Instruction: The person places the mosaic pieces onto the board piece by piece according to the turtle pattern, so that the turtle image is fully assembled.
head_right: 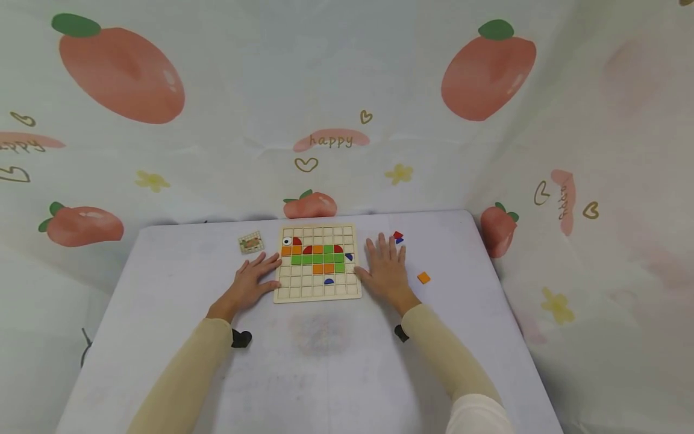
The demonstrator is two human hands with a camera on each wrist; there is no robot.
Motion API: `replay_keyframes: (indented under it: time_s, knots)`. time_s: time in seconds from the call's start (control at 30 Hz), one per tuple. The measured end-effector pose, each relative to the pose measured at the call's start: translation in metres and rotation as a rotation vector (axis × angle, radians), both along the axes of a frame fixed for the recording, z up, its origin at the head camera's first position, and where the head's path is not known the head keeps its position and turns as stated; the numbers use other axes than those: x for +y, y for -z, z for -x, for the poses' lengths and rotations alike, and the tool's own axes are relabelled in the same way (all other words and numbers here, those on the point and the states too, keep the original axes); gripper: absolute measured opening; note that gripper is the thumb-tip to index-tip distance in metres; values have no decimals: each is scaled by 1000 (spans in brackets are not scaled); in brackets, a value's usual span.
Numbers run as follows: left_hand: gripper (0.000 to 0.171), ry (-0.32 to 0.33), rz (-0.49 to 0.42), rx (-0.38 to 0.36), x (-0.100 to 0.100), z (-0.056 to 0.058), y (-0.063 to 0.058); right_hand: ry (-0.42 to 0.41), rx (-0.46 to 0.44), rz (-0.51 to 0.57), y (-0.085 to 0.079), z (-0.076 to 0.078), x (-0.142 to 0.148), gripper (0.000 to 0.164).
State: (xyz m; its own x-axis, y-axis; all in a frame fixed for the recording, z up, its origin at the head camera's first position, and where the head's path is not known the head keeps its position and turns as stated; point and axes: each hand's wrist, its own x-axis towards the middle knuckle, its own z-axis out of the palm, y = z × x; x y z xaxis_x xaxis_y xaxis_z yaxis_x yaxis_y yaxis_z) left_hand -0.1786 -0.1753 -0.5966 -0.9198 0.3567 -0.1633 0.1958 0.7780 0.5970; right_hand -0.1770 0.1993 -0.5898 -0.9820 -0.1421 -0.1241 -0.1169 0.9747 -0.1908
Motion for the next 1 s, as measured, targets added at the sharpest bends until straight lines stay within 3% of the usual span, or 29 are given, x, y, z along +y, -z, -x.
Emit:
replay_keyframes:
  time_s: [0.23,0.6,0.83,1.0]
  knots:
    - [73,1,10,7,-1,1,3,85,-1,26,-3,-12,42,88]
    - [73,5,14,-13,-1,2,1,150,-17,68,-2,-38,98,88]
    - [74,9,16,-14,-2,3,4,135,26,93,5,-48,126,82]
    - [73,8,18,-18,-2,3,5,120,93,117,11,-55,137,68]
